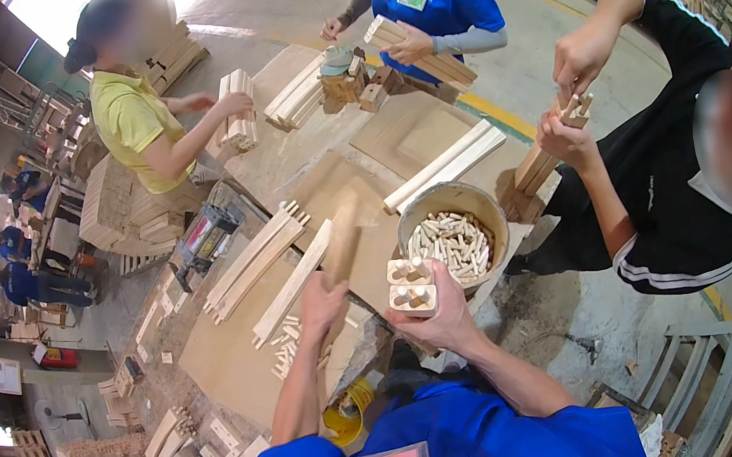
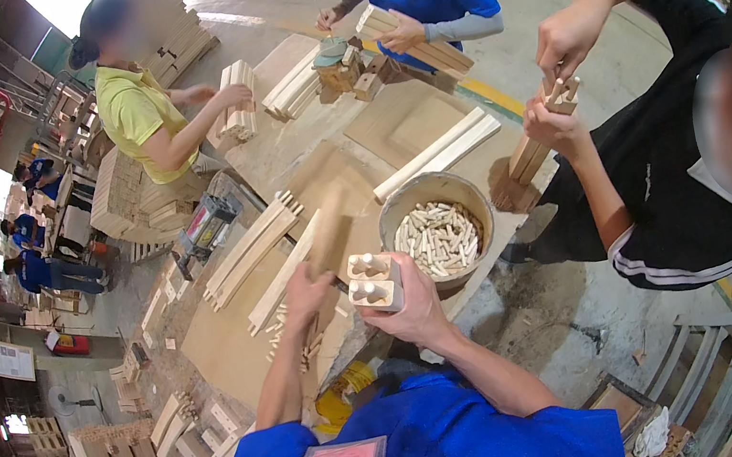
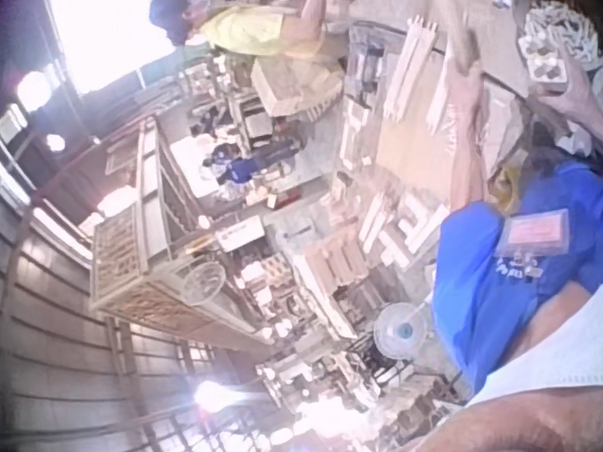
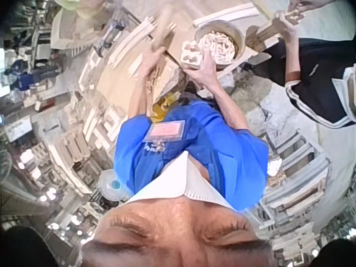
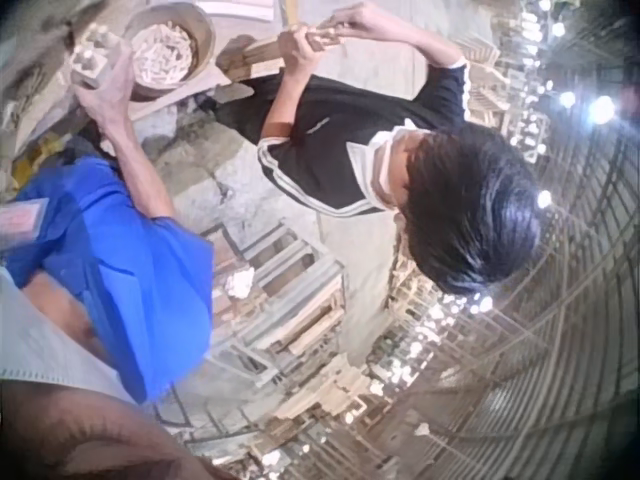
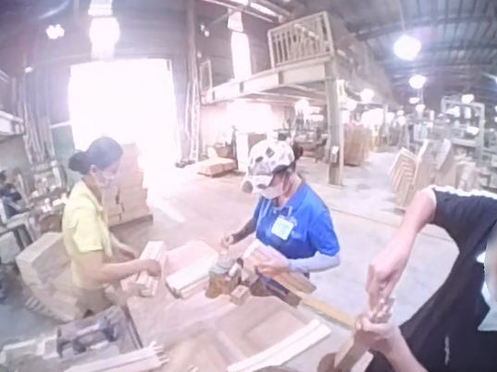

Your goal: The person inserts small wooden dowels into pre-drilled holes on a wooden block. They repeatedly pick dowels from a container and place them into the block, then set the block aside and pick up another one to continue the process.

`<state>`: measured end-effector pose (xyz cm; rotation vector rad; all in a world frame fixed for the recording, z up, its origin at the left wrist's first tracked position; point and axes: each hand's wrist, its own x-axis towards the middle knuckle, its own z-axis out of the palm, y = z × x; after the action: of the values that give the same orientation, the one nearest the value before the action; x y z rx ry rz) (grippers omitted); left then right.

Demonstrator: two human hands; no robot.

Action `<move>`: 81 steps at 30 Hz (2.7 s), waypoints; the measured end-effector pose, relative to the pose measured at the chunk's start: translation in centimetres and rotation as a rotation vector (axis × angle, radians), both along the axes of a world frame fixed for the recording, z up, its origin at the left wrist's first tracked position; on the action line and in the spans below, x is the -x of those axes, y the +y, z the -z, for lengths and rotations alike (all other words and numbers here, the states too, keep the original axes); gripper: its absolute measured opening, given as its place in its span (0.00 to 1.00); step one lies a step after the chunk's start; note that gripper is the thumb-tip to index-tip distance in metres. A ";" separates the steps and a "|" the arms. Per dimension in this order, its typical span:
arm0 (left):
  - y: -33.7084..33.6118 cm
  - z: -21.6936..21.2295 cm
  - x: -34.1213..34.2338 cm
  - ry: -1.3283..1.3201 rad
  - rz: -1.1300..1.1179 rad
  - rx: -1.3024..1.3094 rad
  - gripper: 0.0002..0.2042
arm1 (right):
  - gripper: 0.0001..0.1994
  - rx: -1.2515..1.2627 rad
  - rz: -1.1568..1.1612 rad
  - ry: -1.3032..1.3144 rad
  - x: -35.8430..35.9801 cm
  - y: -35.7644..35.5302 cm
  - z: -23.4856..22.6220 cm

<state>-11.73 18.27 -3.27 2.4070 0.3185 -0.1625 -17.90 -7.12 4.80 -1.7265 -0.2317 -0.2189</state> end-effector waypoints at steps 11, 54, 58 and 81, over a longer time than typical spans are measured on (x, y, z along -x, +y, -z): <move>1.5 -28.8 5.0 -0.232 0.603 -0.362 0.18 | 0.34 0.012 -0.030 -0.016 -0.3 0.6 -0.1; 15.0 -1.3 22.0 0.173 -0.311 0.322 0.29 | 0.15 1.542 -0.286 0.115 -24.6 13.3 11.8; 8.0 4.9 14.9 0.080 0.116 0.204 0.31 | 0.12 1.594 -0.126 0.368 -28.9 9.4 10.7; 2.5 6.4 6.5 0.043 0.055 0.240 0.33 | 0.31 -0.038 1.010 1.142 -34.4 8.0 19.6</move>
<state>-18.22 20.77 -9.70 2.1773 0.2385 -0.2622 16.51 0.93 -14.79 -1.5394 1.4731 0.0688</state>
